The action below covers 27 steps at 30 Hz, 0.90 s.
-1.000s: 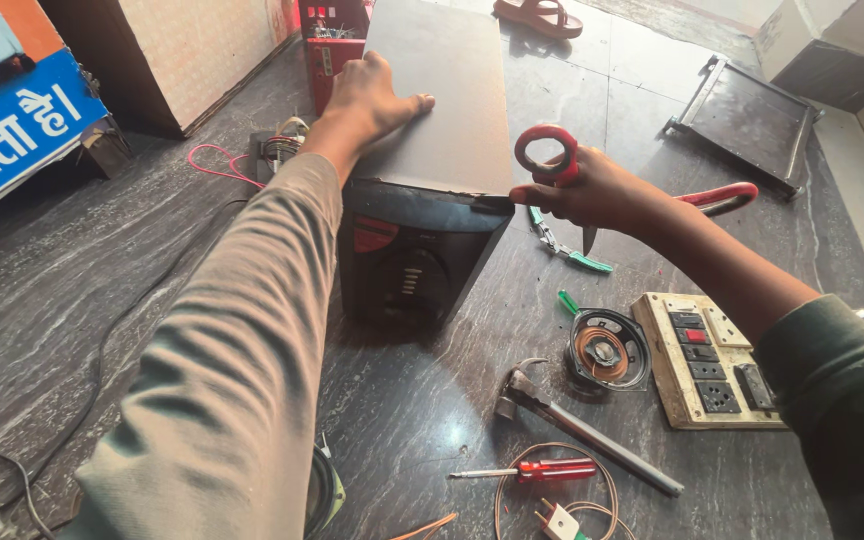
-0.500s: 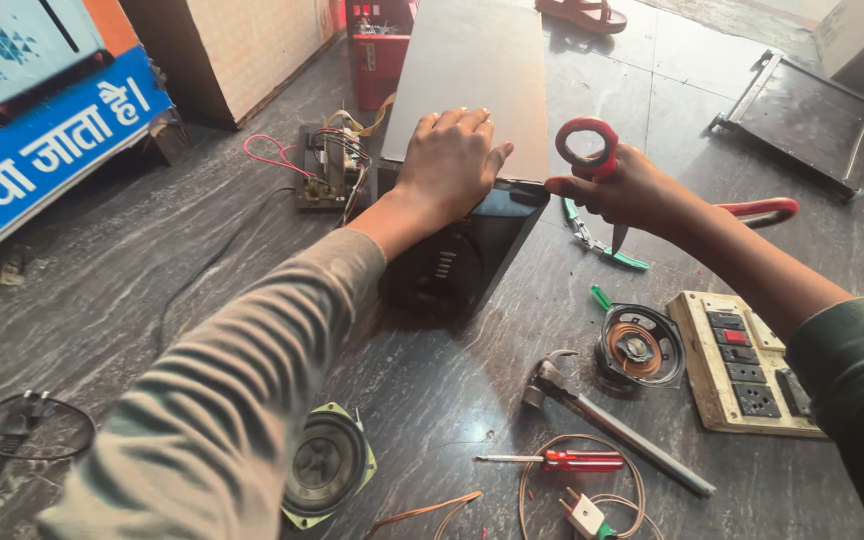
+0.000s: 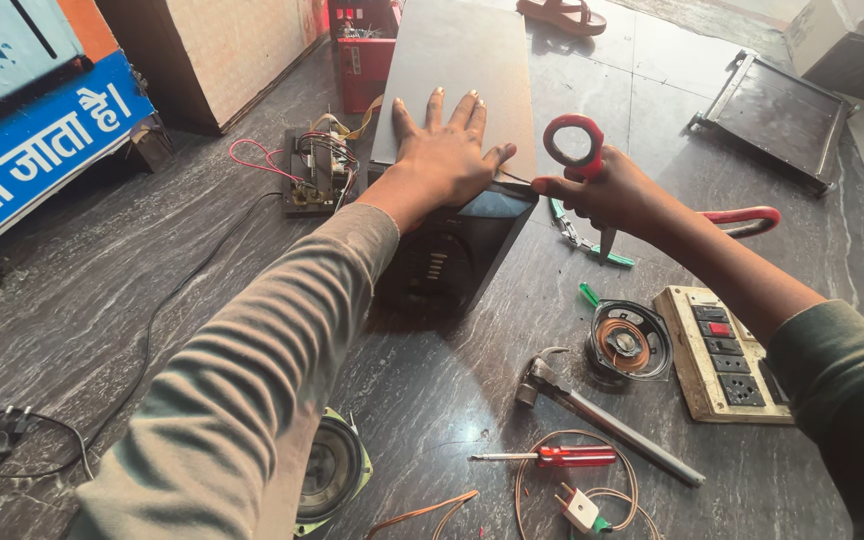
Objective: The person uses a hammer and screwdriver to pry open the side of a black speaker box, then uses scissors to cut the seams. They remove the side panel to reveal the internal circuit board and speaker components.
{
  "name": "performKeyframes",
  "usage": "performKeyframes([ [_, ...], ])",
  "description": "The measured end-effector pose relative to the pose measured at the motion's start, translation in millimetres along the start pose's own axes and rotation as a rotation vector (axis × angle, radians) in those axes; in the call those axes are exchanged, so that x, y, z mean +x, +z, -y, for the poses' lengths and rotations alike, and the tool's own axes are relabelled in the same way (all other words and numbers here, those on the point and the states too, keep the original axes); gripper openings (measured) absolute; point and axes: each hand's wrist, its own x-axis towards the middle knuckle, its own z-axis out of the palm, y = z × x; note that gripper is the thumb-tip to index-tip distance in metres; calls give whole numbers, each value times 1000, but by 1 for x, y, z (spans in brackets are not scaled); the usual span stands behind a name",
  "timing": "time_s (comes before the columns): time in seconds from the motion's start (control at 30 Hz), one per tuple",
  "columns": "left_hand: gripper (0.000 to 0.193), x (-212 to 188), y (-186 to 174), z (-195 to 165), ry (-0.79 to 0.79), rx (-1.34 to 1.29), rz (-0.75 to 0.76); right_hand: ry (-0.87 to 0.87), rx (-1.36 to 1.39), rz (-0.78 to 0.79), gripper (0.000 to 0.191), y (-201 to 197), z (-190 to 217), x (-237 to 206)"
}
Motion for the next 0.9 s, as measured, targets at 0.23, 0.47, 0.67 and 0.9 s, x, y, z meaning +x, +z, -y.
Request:
performKeyframes([
  [0.23,74,2,4,0,15,-50,-204,52,-15,11,62,-1,-4,5],
  [0.47,49,14,5,8,146,-80,-390,5,-7,19,61,-6,0,20],
  [0.67,39,20,18,16,135,-45,-529,67,-7,-21,62,-4,3,20],
  [0.9,78,32,12,10,-83,-28,-186,107,51,-68,63,-1,7,12],
])
